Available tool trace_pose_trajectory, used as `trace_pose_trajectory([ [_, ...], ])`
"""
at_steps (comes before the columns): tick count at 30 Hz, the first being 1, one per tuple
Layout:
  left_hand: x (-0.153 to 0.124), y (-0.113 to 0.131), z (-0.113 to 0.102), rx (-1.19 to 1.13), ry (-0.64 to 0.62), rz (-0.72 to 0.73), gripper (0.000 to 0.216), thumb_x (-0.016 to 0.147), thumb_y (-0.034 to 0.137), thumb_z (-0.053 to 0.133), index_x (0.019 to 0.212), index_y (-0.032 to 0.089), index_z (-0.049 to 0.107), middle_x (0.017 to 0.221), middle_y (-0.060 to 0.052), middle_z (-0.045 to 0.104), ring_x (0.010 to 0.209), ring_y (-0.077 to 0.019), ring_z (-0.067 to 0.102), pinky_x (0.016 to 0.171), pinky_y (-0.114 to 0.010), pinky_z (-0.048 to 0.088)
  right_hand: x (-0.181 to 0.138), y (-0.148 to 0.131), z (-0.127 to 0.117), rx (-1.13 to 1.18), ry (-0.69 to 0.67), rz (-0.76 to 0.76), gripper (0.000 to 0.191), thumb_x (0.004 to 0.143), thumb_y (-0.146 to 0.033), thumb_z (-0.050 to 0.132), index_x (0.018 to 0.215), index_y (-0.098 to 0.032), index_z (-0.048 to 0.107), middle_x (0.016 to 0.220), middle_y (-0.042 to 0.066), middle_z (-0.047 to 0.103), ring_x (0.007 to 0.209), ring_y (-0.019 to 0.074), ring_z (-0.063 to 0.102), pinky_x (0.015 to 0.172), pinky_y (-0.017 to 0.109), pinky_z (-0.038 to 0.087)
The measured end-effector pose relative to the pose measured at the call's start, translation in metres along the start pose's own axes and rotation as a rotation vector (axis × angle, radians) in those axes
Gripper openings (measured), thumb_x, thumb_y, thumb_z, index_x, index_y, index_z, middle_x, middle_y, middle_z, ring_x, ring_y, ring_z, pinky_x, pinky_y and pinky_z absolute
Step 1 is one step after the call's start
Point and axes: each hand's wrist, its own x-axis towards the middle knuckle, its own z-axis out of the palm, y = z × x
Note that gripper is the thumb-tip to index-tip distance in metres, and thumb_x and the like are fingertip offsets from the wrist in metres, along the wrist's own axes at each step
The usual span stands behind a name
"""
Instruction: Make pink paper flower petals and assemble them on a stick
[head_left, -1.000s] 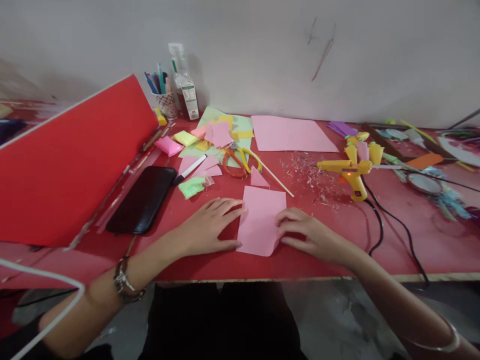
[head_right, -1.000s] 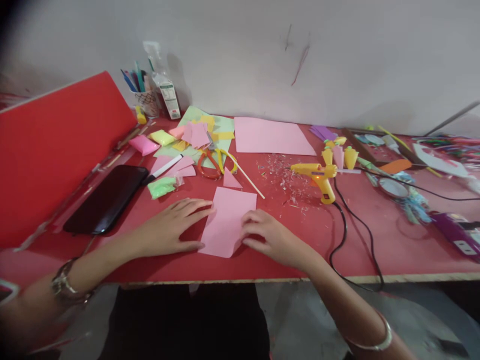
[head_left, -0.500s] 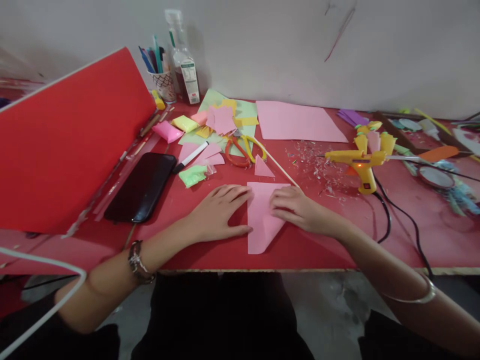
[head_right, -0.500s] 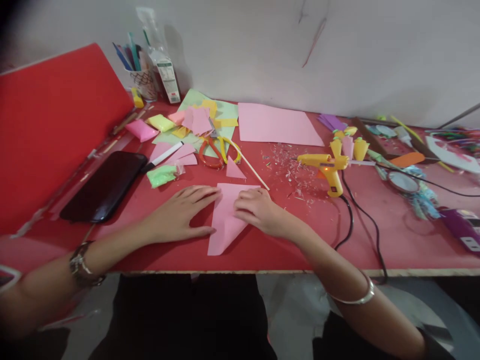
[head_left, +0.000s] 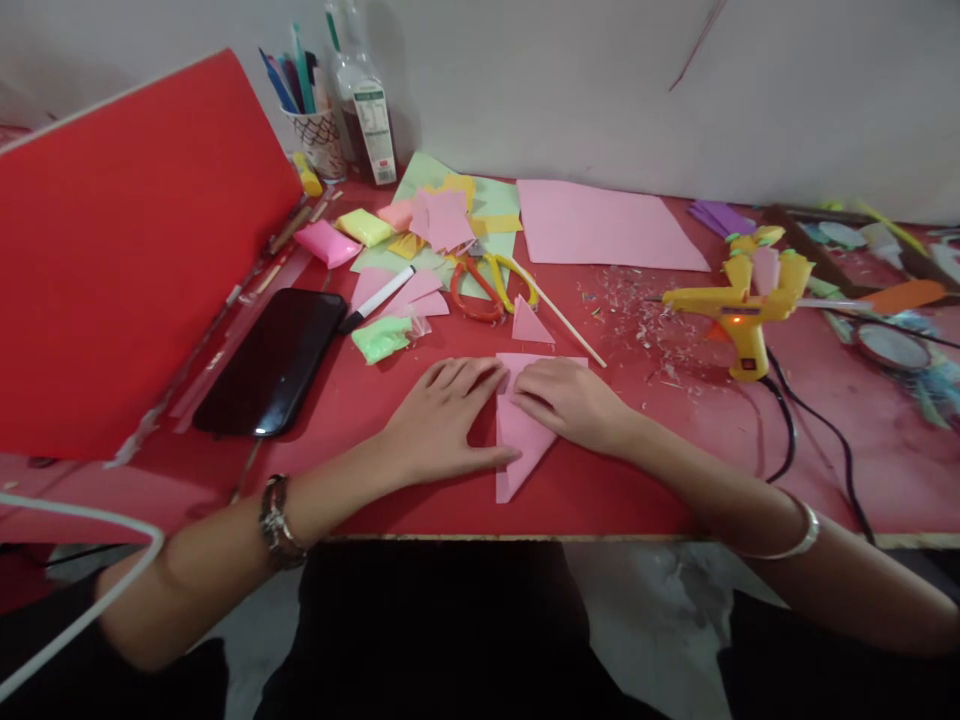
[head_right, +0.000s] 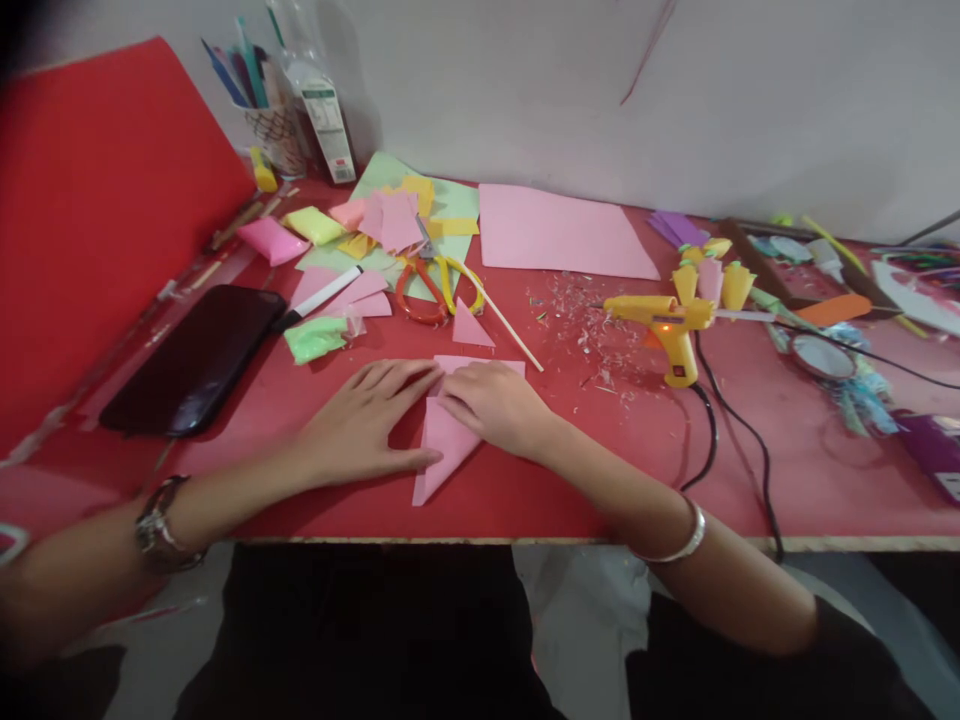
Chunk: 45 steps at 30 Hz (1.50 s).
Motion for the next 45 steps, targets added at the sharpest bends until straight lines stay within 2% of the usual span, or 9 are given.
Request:
trace_pose_trajectory([
  [8, 0.0002, -0.0003, 0.001, 0.008, -0.03, -0.03, 0.077, 0.07, 0.064, 0.039, 0.127, 0.012, 0.033, 0.132, -0.011, 0.035, 0.117, -0.0267, 0.032, 0.099, -0.041, 0.024, 0.0008, 0.0024, 0.0041, -0.033, 0.038, 0.024, 0.025, 0.083, -0.023, 0.038, 0.074, -0.014, 0.059, 0.073, 0.007, 0.062, 0.069, 0.0161, 0.054, 0.065, 0.026, 0.037],
  [18, -0.0003, -0.0001, 0.0016, 0.009, -0.011, -0.02, 0.074, 0.071, 0.062, 0.039, 0.127, 0.014, 0.033, 0.131, -0.009, 0.037, 0.116, -0.0264, 0.033, 0.099, -0.041, 0.023, 0.0004, 0.0002, 0.0077, -0.102, 0.06, 0.092, 0.024, 0.083, -0.024, 0.037, 0.074, -0.015, 0.058, 0.07, 0.006, 0.061, 0.066, 0.0162, 0.053, 0.06, 0.025, 0.034],
  [24, 0.0005, -0.0009, 0.0022, 0.019, -0.015, -0.022, 0.077, 0.071, 0.063, 0.038, 0.128, 0.011, 0.031, 0.131, -0.01, 0.036, 0.116, -0.0265, 0.032, 0.1, -0.04, 0.023, 0.0018, -0.0003, 0.0084, -0.119, 0.065, 0.095, 0.024, 0.083, -0.023, 0.038, 0.074, -0.014, 0.058, 0.069, 0.006, 0.06, 0.065, 0.016, 0.053, 0.061, 0.025, 0.035],
  [45, -0.0074, 0.0053, 0.0057, 0.069, 0.056, -0.065, 0.082, 0.069, 0.063, 0.041, 0.128, 0.008, 0.028, 0.127, -0.013, 0.04, 0.115, -0.0276, 0.037, 0.098, -0.04, 0.026, 0.0085, -0.0045, 0.0042, -0.19, -0.052, 0.143, 0.022, 0.083, -0.021, 0.038, 0.074, -0.015, 0.057, 0.071, 0.004, 0.064, 0.068, 0.0164, 0.056, 0.057, 0.025, 0.032],
])
